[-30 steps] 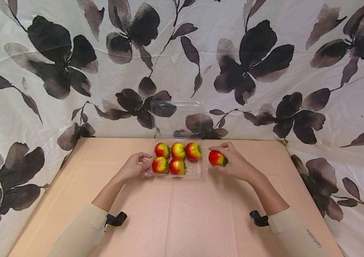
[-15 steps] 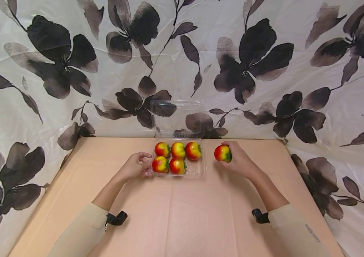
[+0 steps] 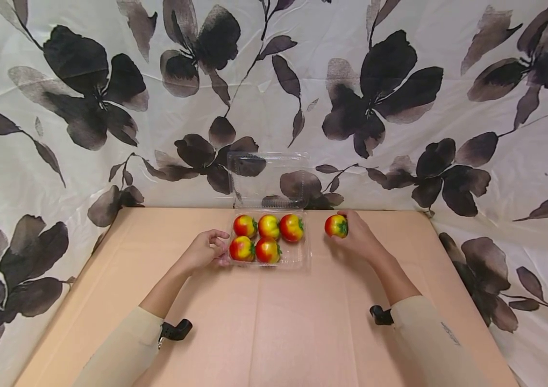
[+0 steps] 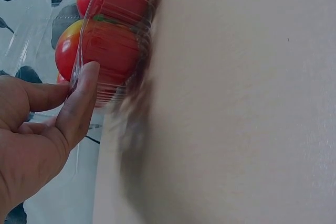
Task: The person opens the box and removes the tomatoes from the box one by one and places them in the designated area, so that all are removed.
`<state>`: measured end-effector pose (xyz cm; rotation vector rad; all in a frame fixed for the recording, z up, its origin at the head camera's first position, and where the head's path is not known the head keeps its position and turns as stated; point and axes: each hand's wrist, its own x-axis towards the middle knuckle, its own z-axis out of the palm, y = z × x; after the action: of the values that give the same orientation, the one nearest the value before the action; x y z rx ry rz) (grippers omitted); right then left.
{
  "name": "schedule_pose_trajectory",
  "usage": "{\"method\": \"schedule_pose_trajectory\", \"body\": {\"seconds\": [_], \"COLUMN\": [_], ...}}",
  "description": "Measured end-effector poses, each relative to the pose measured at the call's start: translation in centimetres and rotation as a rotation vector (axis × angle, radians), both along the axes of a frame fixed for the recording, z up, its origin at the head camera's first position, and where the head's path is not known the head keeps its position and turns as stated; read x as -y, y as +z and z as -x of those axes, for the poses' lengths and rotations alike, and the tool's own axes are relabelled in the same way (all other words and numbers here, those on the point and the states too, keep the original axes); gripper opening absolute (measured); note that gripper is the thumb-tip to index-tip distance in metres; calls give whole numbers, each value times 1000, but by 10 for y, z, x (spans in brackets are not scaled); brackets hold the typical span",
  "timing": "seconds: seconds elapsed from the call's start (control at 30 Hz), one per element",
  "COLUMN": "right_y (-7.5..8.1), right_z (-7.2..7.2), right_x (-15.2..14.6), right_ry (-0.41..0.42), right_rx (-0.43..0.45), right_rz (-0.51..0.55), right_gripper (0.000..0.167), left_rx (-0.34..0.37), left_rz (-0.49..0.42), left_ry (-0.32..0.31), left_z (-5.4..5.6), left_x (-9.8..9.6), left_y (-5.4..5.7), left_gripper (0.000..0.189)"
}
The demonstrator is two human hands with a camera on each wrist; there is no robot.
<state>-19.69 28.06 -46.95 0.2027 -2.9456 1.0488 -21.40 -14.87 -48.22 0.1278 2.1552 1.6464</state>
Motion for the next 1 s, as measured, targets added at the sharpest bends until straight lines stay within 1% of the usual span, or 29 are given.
{"method": "schedule_pose_trajectory", "body": {"seconds": [0.1,0.23,0.33,0.5,0.63,0.77,1.0], "right_y": [-4,-8,-10,-12,-14,-15,-18], "right_z": [7,16,24,36,43,50,56], "right_x": [0,0,1,1,0,0,0], "right_ry": [-1,-23,-34,-48,-63,-56,-38], "right_rx": [25,71,88,120,147,143,117], "right_rz": [-10,-49,-72,-31,-18,-50,-61], "right_gripper": [70,71,73,76,73,69,67], "left_rx": [1,-6,-8,6,12,1,-5], "left_rz": [-3,-3,-3,-22,-34,-19,-7], "left_ry": [-3,-12,-15,-18,-21,-19,-22], "left_z": [0,0,0,0,1,0,0], "left_x": [0,0,0,0,-1,0,0], "left_y": [1,1,2,1,2,3,1], "left_gripper": [39,39,39,40,41,41,40]}}
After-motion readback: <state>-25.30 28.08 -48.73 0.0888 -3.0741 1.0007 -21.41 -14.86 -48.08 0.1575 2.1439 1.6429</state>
